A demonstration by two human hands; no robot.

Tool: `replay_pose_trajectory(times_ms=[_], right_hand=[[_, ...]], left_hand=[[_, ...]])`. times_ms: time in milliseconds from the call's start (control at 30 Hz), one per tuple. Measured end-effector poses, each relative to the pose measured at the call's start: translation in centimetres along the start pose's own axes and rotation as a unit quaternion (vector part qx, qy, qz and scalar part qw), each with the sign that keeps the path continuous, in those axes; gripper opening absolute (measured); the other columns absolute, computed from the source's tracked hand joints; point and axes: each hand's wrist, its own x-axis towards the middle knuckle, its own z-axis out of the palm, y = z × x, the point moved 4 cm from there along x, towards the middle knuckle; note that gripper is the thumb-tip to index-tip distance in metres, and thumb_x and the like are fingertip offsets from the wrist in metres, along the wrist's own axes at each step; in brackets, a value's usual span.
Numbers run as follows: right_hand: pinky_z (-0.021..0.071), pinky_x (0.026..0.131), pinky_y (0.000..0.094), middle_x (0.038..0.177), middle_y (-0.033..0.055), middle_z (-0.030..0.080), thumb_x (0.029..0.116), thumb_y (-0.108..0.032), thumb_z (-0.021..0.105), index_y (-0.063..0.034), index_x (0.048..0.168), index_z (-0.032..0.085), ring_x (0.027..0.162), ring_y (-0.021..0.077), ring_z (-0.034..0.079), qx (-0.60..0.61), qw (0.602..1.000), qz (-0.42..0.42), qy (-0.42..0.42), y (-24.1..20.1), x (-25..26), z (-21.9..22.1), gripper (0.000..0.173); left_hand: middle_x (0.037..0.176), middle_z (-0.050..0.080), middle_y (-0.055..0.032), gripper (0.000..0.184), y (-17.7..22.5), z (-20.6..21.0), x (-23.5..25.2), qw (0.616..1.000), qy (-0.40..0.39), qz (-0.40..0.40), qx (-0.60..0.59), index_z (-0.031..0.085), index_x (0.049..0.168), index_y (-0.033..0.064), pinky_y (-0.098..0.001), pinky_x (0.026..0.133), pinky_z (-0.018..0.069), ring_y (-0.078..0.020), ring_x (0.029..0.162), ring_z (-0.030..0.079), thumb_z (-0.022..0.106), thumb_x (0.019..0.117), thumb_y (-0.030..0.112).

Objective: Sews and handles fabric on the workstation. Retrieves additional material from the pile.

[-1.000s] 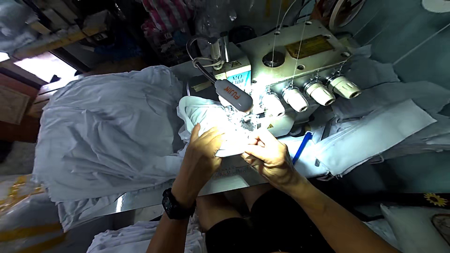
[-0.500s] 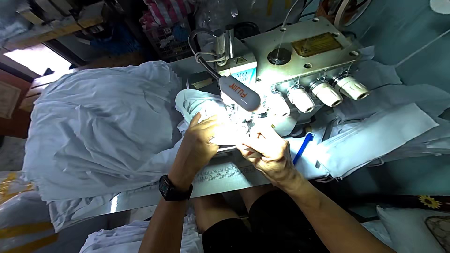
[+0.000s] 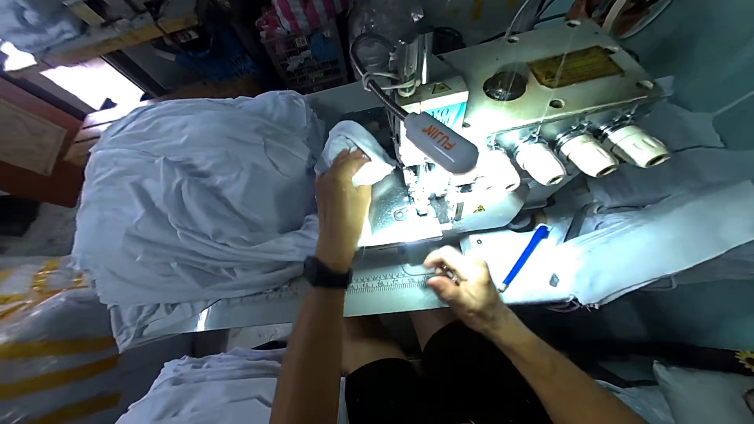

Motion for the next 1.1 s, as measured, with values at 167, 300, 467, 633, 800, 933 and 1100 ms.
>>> replay_pose_trajectory(times_ms=[167, 300, 467, 633, 800, 933, 1100], right_hand=[[0.0481, 0.060, 0.0251, 0.082, 0.0075, 0.067, 0.0977, -0.024, 0.063, -0.0013, 0.110, 0.073, 0.067, 0.0108, 0.059, -0.138, 0.989, -0.044, 0.044, -3.6, 4.0, -2.8, 0.028], [0.0521, 0.057, 0.0413, 0.092, 0.0172, 0.070, 0.0956, -0.017, 0.064, 0.0002, 0.111, 0.076, 0.070, 0.0290, 0.067, -0.291, 0.955, -0.032, 0.049, -5.6, 5.0, -2.2, 0.026], [0.0501, 0.054, 0.0435, 0.089, 0.0193, 0.070, 0.0954, -0.012, 0.063, 0.0007, 0.112, 0.077, 0.069, 0.0331, 0.067, -0.328, 0.943, -0.026, 0.054, -6.2, 6.1, -0.6, 0.025], [0.0501, 0.055, 0.0384, 0.085, 0.0172, 0.071, 0.0950, -0.012, 0.064, 0.0022, 0.104, 0.077, 0.070, 0.0296, 0.068, -0.279, 0.952, -0.096, 0.078, -5.6, 6.4, 0.1, 0.021], [0.0536, 0.074, 0.0229, 0.088, 0.0088, 0.072, 0.0949, -0.011, 0.067, -0.0013, 0.099, 0.077, 0.080, 0.0094, 0.067, -0.108, 0.990, -0.064, 0.061, -5.3, 6.6, -1.9, 0.015], [0.0496, 0.065, 0.0061, 0.088, -0.0072, 0.068, 0.0862, -0.020, 0.077, -0.0028, 0.113, 0.072, 0.071, -0.0107, 0.057, 0.087, 0.996, -0.019, -0.021, -5.8, 7.3, -2.7, 0.032], [0.0474, 0.075, 0.0113, 0.108, 0.0049, 0.062, 0.0926, -0.021, 0.073, -0.0015, 0.109, 0.075, 0.087, -0.0009, 0.056, 0.099, 0.964, -0.172, -0.175, -7.2, 7.9, -0.5, 0.025]], left_hand=[[0.121, 0.072, -0.0207, 0.021, 2.5, -0.8, -7.0, 0.995, 0.092, -0.037, 0.018, 0.074, 0.107, -0.0066, -0.0430, 0.105, 0.0531, -0.0331, 0.122, 0.067, 0.069, 0.0865, -0.002], [0.125, 0.072, -0.0140, 0.022, 3.2, -0.8, -9.1, 0.992, 0.108, -0.042, 0.056, 0.077, 0.104, 0.0017, -0.0403, 0.107, 0.0499, -0.0272, 0.126, 0.064, 0.075, 0.0828, 0.009], [0.119, 0.071, -0.0127, 0.007, 4.2, -0.8, -8.9, 0.989, 0.128, 0.022, 0.065, 0.075, 0.089, 0.0050, -0.0404, 0.107, 0.0455, -0.0263, 0.126, 0.060, 0.076, 0.0827, 0.008], [0.116, 0.071, -0.0173, 0.008, 3.7, -1.0, -8.4, 0.991, 0.112, 0.055, -0.043, 0.069, 0.077, -0.0018, -0.0327, 0.107, 0.0501, -0.0248, 0.127, 0.061, 0.077, 0.0754, -0.003], [0.082, 0.070, 0.0077, 0.016, 0.4, -2.4, -8.0, 0.875, 0.016, -0.209, -0.437, 0.067, 0.092, 0.0183, -0.0224, 0.063, 0.0578, -0.0010, 0.070, 0.066, 0.067, 0.0860, 0.004], [0.077, 0.068, 0.0063, 0.019, -0.7, -3.6, -8.5, 0.803, -0.049, -0.242, -0.542, 0.065, 0.087, 0.0222, -0.0231, 0.065, 0.0586, -0.0019, 0.069, 0.066, 0.061, 0.0875, 0.004], [0.075, 0.068, 0.0104, 0.017, -0.8, -5.5, -10.0, 0.804, -0.137, -0.167, -0.554, 0.069, 0.086, 0.0246, -0.0178, 0.062, 0.0551, 0.0029, 0.066, 0.064, 0.067, 0.0829, 0.008]])
